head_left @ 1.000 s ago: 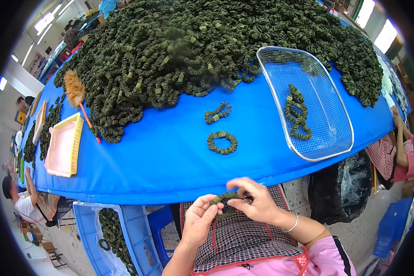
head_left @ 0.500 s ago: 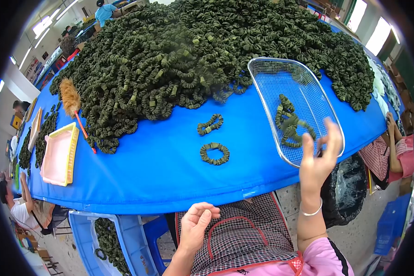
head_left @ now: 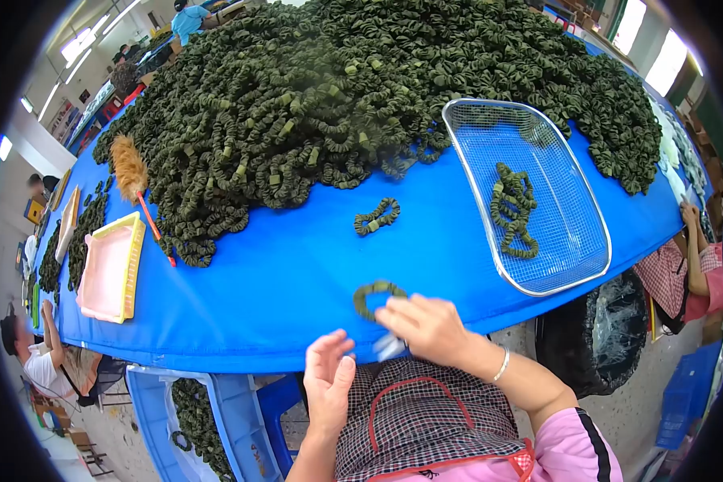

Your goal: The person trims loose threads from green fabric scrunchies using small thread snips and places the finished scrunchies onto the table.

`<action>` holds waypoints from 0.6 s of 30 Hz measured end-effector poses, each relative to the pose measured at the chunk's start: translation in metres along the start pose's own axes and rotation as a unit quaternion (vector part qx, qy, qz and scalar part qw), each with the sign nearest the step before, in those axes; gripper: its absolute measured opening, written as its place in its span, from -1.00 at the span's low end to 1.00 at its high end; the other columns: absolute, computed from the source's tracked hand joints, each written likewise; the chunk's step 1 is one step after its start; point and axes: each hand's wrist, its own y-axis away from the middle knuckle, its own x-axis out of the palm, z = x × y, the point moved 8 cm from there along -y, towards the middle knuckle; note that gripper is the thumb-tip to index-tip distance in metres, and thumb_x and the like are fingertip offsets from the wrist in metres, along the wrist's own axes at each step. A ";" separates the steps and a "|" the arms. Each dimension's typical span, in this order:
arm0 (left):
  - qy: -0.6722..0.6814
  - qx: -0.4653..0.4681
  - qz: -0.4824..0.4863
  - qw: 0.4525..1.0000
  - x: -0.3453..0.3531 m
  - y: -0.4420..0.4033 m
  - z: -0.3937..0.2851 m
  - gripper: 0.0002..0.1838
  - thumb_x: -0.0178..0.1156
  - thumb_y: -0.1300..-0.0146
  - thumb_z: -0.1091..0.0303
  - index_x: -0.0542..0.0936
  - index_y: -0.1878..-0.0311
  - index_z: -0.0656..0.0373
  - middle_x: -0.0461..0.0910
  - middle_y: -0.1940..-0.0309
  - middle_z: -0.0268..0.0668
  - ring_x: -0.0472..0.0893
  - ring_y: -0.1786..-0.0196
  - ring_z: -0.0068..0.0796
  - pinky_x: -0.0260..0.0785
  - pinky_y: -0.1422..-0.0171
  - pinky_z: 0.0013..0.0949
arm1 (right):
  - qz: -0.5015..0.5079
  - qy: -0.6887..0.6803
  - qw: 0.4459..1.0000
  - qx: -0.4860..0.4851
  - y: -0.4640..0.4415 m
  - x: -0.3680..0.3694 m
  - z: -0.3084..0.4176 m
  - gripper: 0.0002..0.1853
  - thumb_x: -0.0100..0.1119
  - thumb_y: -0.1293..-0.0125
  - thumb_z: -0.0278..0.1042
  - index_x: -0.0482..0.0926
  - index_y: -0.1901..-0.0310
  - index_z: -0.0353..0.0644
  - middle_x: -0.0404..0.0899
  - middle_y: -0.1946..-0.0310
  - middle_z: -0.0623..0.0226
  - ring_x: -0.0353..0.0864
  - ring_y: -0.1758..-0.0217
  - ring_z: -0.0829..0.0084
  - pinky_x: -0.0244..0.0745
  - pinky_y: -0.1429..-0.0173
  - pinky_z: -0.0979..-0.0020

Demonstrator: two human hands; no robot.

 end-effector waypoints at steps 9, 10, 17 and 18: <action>0.000 -0.019 0.099 0.995 0.011 0.005 0.006 -0.81 0.09 -0.17 0.56 0.39 0.14 0.31 0.49 0.21 -0.21 0.52 0.19 -0.52 0.36 0.09 -0.50 | -0.097 -0.213 0.967 0.100 0.030 -0.035 0.033 -0.66 0.32 0.09 -0.33 0.52 0.22 -0.18 0.45 0.27 0.32 0.45 0.44 0.52 0.40 0.47 0.55; -0.004 -0.021 0.108 0.994 0.014 0.007 0.007 -0.81 0.10 -0.17 0.56 0.39 0.15 0.31 0.48 0.21 -0.21 0.51 0.18 -0.52 0.36 0.09 -0.50 | -0.111 -0.214 0.954 0.177 0.027 -0.038 0.026 -0.58 0.38 0.10 -0.28 0.50 0.18 -0.21 0.44 0.22 0.22 0.48 0.40 0.41 0.45 0.34 0.48; 0.146 -0.131 0.128 0.972 0.029 0.019 0.020 -0.80 0.16 -0.13 0.47 0.37 0.20 0.22 0.44 0.37 -0.30 0.41 0.38 -0.57 0.31 0.19 -0.44 | 0.049 -0.682 0.598 0.418 0.049 0.029 0.017 -0.86 0.11 -0.20 -0.42 0.50 0.30 -0.32 0.54 0.45 0.37 0.49 0.37 0.62 0.41 0.26 0.52; 0.182 -0.135 0.132 0.965 0.032 0.018 0.017 -0.78 0.16 -0.13 0.44 0.36 0.18 0.18 0.38 0.44 -0.34 0.31 0.47 -0.60 0.25 0.27 -0.43 | 0.049 -0.693 0.576 0.431 0.050 0.029 0.017 -0.84 0.13 -0.19 -0.38 0.51 0.32 -0.31 0.52 0.51 0.35 0.48 0.40 0.58 0.39 0.28 0.53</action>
